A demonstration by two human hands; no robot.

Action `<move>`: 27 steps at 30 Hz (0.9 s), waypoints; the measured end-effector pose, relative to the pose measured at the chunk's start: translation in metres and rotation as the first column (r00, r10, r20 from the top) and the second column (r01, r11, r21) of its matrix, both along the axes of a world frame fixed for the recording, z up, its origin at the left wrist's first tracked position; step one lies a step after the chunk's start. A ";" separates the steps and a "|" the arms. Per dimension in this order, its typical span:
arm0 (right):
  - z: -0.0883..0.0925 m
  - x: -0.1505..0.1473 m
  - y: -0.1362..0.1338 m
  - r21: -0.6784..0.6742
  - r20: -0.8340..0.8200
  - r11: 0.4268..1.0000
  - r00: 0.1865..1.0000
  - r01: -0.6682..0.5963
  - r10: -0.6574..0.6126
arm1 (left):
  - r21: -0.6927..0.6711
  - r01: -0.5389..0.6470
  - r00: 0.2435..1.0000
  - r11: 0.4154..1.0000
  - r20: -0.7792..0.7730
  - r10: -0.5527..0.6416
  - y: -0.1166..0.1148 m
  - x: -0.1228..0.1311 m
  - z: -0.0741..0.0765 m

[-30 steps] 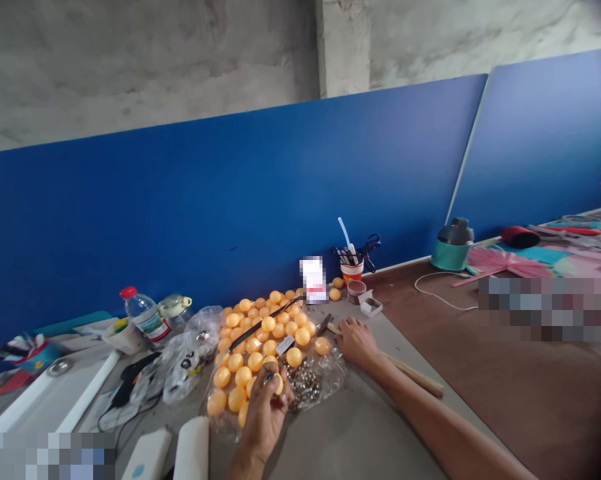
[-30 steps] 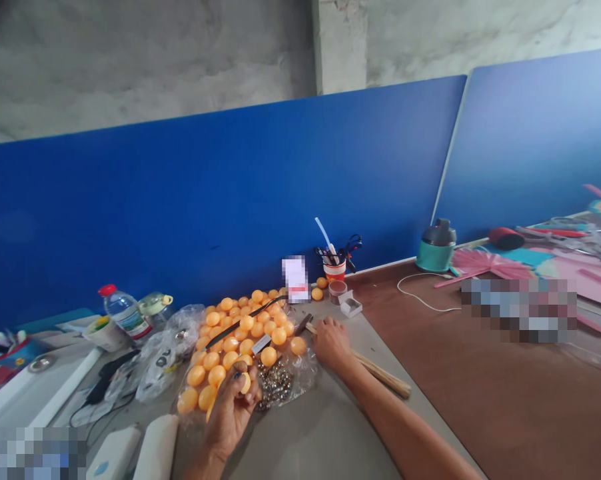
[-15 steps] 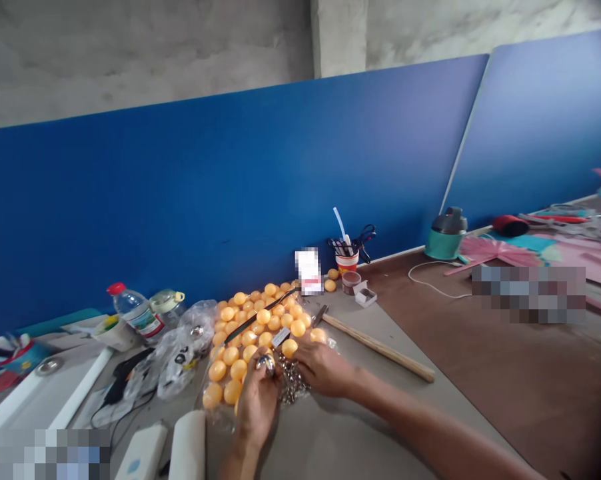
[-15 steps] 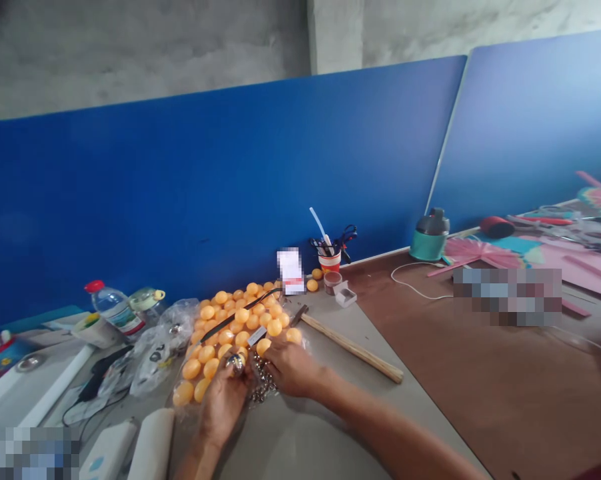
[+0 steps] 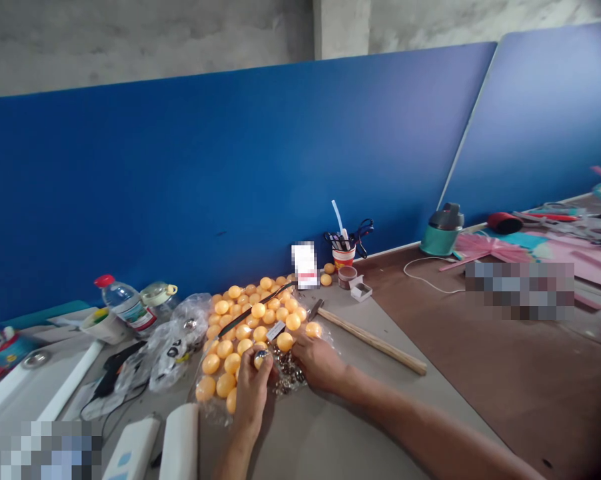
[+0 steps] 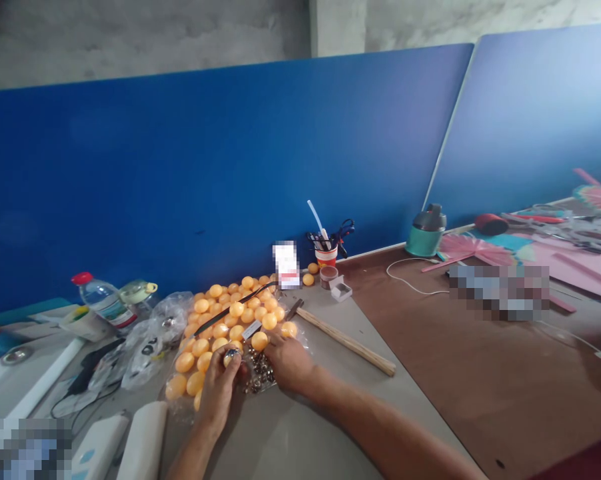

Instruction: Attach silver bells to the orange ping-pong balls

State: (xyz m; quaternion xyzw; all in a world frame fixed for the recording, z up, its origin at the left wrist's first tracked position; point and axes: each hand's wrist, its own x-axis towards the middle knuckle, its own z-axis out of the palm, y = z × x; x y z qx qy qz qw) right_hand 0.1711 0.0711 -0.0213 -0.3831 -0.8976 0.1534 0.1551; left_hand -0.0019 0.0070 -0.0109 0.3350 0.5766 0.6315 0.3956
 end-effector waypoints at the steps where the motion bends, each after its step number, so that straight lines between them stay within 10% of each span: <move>1: -0.001 -0.001 0.000 -0.001 0.001 1.000 1.000 0.007 -0.007 | -0.005 -0.002 0.999 1.000 -0.044 0.002 0.000 0.000 0.002; 13: 0.011 0.004 -0.003 -0.027 -0.082 0.996 0.993 -0.081 0.079 | -0.039 -0.018 0.983 0.999 -0.182 0.011 0.001 0.000 0.001; 27: 0.009 0.002 0.003 -0.218 -0.364 0.976 0.926 0.017 -0.098 | -0.021 -0.016 0.997 1.000 -0.078 0.014 0.002 -0.002 -0.002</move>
